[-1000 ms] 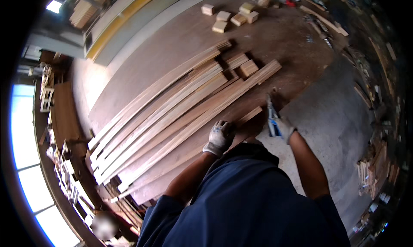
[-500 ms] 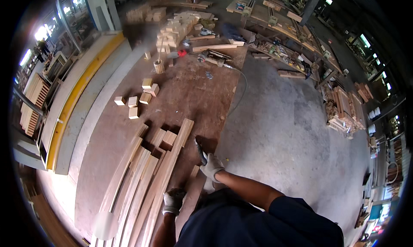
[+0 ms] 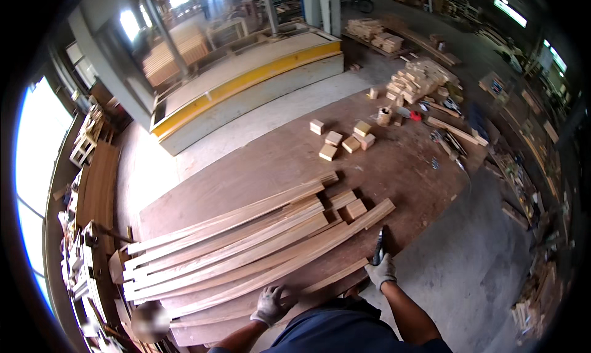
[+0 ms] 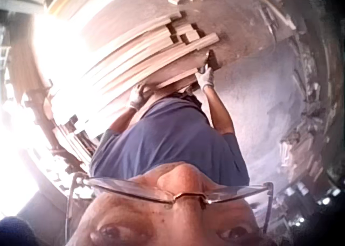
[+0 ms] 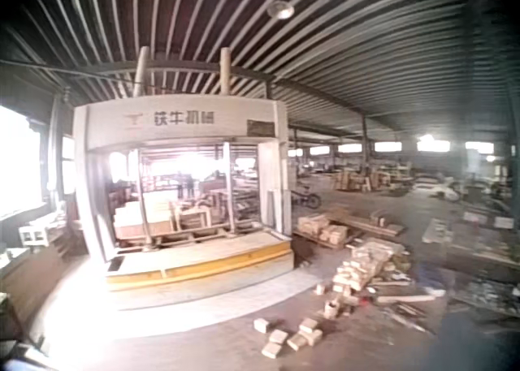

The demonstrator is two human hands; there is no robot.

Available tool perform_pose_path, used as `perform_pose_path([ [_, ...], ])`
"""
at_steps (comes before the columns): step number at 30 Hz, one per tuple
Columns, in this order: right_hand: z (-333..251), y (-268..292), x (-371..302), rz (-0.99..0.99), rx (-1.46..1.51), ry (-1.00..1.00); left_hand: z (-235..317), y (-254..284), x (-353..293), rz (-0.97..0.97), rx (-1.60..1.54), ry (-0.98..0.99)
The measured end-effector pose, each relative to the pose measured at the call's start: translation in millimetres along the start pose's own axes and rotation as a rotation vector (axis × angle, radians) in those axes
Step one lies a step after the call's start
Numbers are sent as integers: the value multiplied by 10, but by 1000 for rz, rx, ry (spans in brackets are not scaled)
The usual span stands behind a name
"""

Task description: The person uses pliers to trim small protrusions from the ends of wooden planks on a workbench. They repeatedly pick up planks, trim them, and place them into a stack. The person also walks to a pallet to place trimmed pieces and returns to the workbench to continue trimming.

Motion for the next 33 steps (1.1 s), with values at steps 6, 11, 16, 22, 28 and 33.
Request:
perform_pose_path([
  [6,-46,2,-2,-24,-27,12,-1154,160,-668,60,154,144],
  [11,6,-9,34,-29,53,-25,-1459,254,-821,105,217,176],
  [16,187,-52,89,-22,38,-20,-1349,369,-828,51,129,118],
  [22,522,-307,259,-40,144,17,-225,783,-833,-169,102,41],
  [28,911,-541,460,-107,189,-25,741,869,-1034,-204,-385,189],
  [33,827,-344,-4,-318,656,-211,1149,1426,-1173,40,-915,138],
])
Point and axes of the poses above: each hand's wrist, its own x-axis towards the middle knuckle, its own y-axis out of the back of the hand, z = x × y, the point moved 7 cm from there along x, towards the middle knuckle, and after that the axes turned 13 degrees about y, right-handed, at the moved point
